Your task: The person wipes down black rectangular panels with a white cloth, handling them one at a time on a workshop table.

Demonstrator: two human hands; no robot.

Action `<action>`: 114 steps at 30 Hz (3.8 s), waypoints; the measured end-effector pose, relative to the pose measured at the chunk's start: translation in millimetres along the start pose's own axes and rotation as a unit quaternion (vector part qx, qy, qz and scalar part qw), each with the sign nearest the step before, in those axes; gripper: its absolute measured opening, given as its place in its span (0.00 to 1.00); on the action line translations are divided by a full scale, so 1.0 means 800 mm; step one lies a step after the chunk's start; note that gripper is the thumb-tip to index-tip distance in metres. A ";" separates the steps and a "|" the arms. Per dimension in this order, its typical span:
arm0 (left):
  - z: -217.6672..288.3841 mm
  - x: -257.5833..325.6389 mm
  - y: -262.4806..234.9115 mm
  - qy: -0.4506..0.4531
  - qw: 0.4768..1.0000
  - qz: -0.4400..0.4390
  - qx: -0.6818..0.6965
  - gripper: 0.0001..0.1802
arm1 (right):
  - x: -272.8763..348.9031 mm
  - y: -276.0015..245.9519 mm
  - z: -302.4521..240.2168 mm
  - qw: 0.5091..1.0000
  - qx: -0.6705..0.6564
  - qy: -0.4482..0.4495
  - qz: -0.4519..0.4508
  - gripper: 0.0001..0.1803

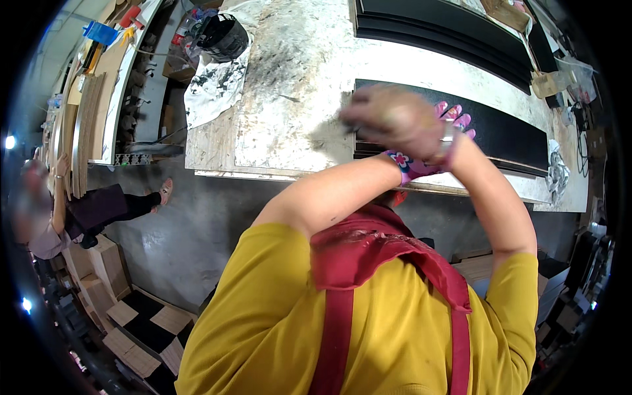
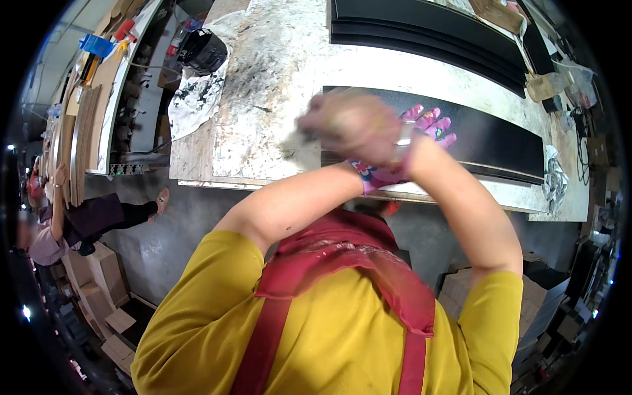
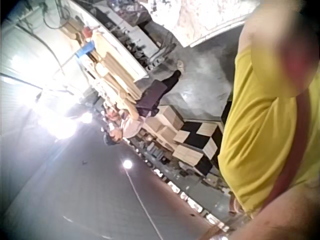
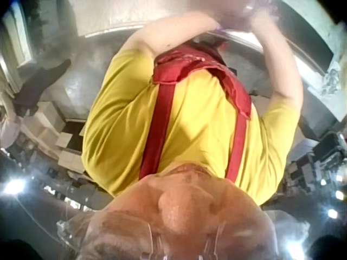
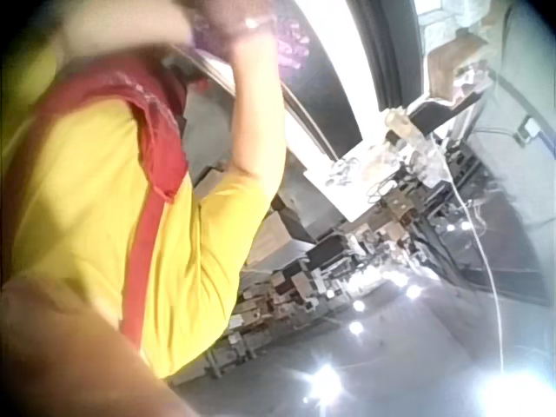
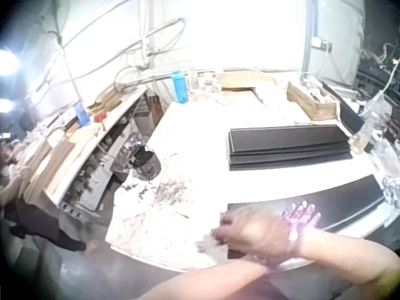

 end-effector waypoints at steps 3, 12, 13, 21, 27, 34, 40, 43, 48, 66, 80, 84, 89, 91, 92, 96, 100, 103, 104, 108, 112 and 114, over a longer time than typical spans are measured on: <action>-0.001 0.004 0.001 -0.005 1.000 0.014 -0.008 0.37 | -0.013 0.067 0.004 0.991 0.065 -0.058 -0.106 0.09; -0.005 -0.016 -0.008 -0.052 0.992 -0.112 0.001 0.41 | -0.112 0.021 0.153 0.972 0.233 0.020 -0.019 0.09; -0.007 -0.014 -0.011 -0.052 0.995 -0.084 -0.009 0.37 | -0.123 0.028 0.151 0.983 0.181 0.024 -0.002 0.11; -0.027 0.021 0.101 -0.244 0.902 -0.029 0.355 0.31 | -0.214 0.155 0.088 0.999 -0.022 0.033 0.002 0.20; -0.032 0.022 0.076 -0.185 0.881 0.006 0.436 0.35 | -0.252 0.191 0.086 0.997 -0.019 0.078 -0.019 0.19; -0.004 -0.028 0.013 -0.012 0.977 -0.174 -0.124 0.35 | -0.019 -0.019 0.177 0.980 0.076 0.144 0.117 0.23; 0.014 -0.056 0.005 -0.066 0.925 -0.337 -0.165 0.38 | 0.425 -0.251 0.310 0.770 0.163 0.529 0.317 0.22; 0.012 -0.105 0.011 -0.159 0.935 -0.307 -0.073 0.31 | 0.643 -0.307 0.336 0.653 0.305 0.645 0.254 0.38; -0.016 -0.179 0.089 -0.101 0.974 -0.153 -0.130 0.25 | 0.790 -0.259 0.403 0.656 0.213 0.705 0.166 0.47; -0.032 -0.180 0.129 -0.202 0.921 -0.282 -0.179 0.17 | 0.531 -0.209 0.289 0.880 0.186 0.336 0.278 0.27; -0.258 -0.174 -0.079 -0.394 0.901 0.043 -0.177 0.28 | 0.686 -0.307 0.470 0.657 0.188 0.727 0.067 0.33; -0.319 -0.162 -0.112 -0.454 0.862 0.019 -0.225 0.39 | 0.585 -0.325 0.474 0.778 0.284 0.561 -0.009 0.36; -0.383 -0.141 -0.111 -0.554 0.812 0.049 -0.177 0.40 | 0.428 -0.303 0.555 0.817 0.202 0.503 0.197 0.39; -0.404 -0.138 -0.115 -0.568 0.814 0.056 -0.111 0.40 | 0.395 -0.302 0.591 0.782 0.208 0.559 0.181 0.42; -0.413 -0.134 -0.116 -0.575 0.812 0.059 -0.079 0.40 | 0.390 -0.300 0.614 0.776 0.200 0.569 0.187 0.43; -0.421 -0.139 -0.122 -0.588 0.804 0.080 -0.044 0.36 | 0.392 -0.278 0.693 0.746 0.157 0.612 0.211 0.47; -0.422 -0.139 -0.113 -0.584 0.793 0.159 0.061 0.33 | 0.416 -0.284 0.723 0.743 0.103 0.603 0.270 0.44; -0.411 -0.131 -0.118 -0.582 0.777 0.210 0.117 0.33 | 0.409 -0.286 0.720 0.719 0.096 0.610 0.319 0.40; -0.415 -0.128 -0.135 -0.573 0.783 0.224 0.092 0.33 | 0.403 -0.288 0.710 0.722 0.098 0.602 0.326 0.39; -0.377 -0.146 -0.173 -0.560 0.793 0.240 0.007 0.34 | 0.443 -0.313 0.684 0.748 -0.025 0.513 0.421 0.27; -0.220 -0.127 -0.216 -0.357 0.910 0.066 -0.199 0.33 | 0.432 -0.348 0.504 0.744 -0.206 0.431 0.468 0.26; -0.144 -0.125 -0.201 -0.533 0.820 0.144 -0.148 0.33 | 0.501 -0.349 0.441 0.830 0.001 0.398 0.391 0.28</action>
Point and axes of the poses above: each hand's wrist, its own x-axis away from the middle knuckle, its own y-axis out of the palm, z = x × y, the point moved 5 cm from there along -x, towards the middle knuckle, and after that the axes turned 9 degrees about z, right-handed, at the moved point
